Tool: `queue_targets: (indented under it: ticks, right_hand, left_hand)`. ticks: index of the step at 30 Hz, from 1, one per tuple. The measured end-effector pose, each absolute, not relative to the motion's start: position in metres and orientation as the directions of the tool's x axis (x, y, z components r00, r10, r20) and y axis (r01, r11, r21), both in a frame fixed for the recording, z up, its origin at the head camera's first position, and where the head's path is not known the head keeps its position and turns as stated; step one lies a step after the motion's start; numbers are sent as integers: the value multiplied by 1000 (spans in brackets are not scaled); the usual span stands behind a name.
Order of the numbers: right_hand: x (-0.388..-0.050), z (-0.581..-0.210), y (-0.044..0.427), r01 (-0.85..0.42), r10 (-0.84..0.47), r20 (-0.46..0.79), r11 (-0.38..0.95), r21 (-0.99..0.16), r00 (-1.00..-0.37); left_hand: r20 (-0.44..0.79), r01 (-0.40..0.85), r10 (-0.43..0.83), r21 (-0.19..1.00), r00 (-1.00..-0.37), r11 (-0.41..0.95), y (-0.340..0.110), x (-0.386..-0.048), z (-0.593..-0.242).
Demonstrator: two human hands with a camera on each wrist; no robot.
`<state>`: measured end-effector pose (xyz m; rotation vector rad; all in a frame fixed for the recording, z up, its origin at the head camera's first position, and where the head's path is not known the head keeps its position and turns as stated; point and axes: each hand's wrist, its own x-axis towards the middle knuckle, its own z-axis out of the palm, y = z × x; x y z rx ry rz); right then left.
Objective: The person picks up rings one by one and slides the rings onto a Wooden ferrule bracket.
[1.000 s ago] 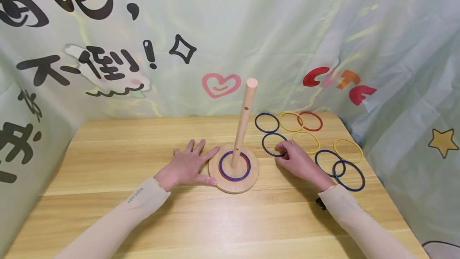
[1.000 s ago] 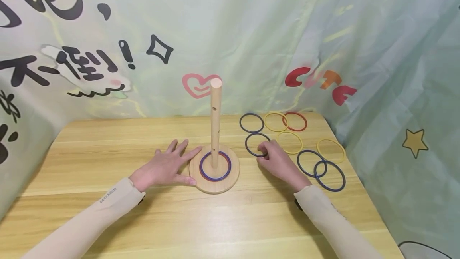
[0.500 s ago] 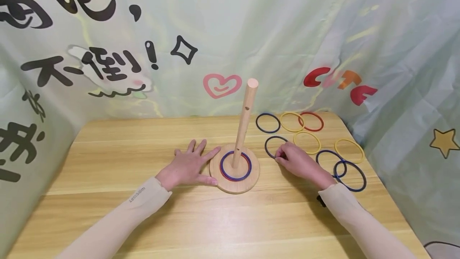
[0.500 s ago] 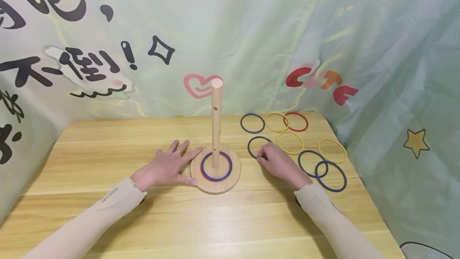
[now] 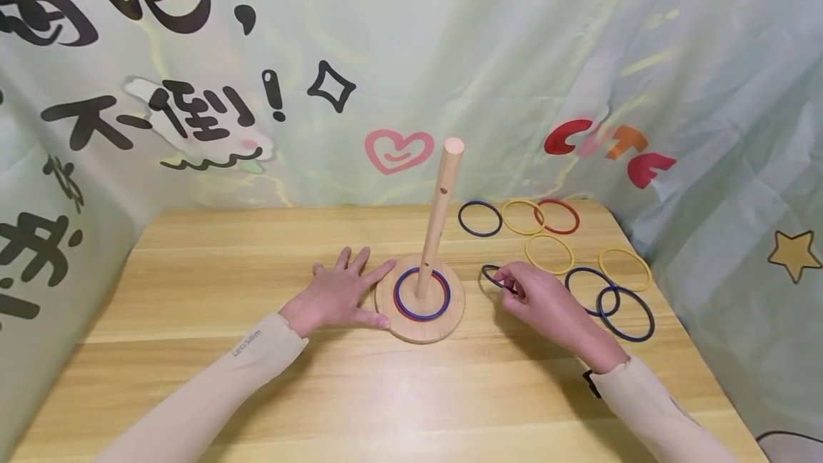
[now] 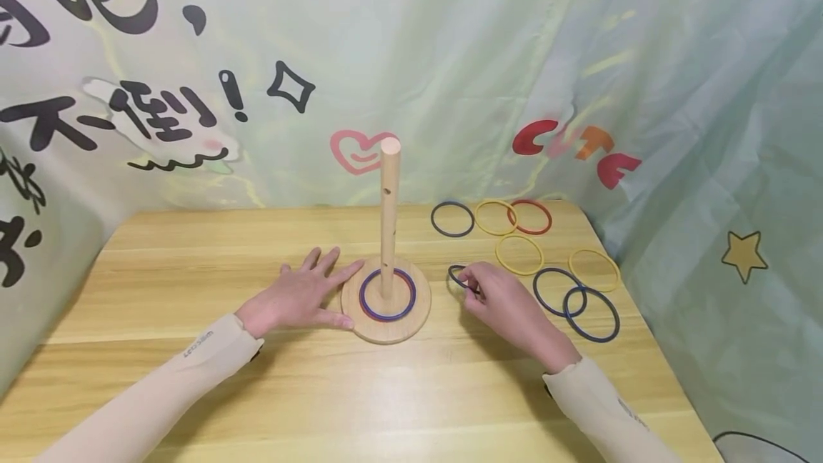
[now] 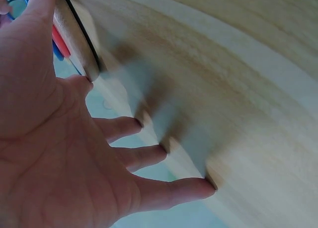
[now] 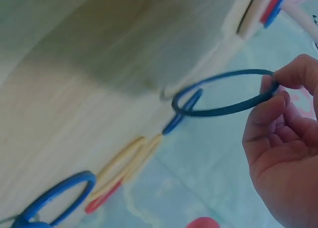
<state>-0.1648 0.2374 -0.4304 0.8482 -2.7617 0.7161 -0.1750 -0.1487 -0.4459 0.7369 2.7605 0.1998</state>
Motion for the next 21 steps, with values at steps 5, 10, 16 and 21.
queue_targets:
  ticks: [5, 10, 16, 21]
  right_hand:
    - [-153, -421, 233, -668, -527, 422, 662, -340, -737]
    - [-143, -403, 225, -720, -558, 464, 604, -342, -688]
    - [-137, -381, 215, -751, -588, 467, 510, -419, -660]
    - [-137, -362, 206, -775, -582, 513, 438, -456, -631]
  left_hand:
    - [-229, 478, 511, 187, -828, 858, -148, -176, -445]
    - [-225, 490, 520, 177, -824, 853, -147, -176, -443]
    - [-240, 478, 506, 167, -829, 862, -147, -176, -442]
    - [-237, 481, 509, 168, -827, 860, -148, -176, -443]
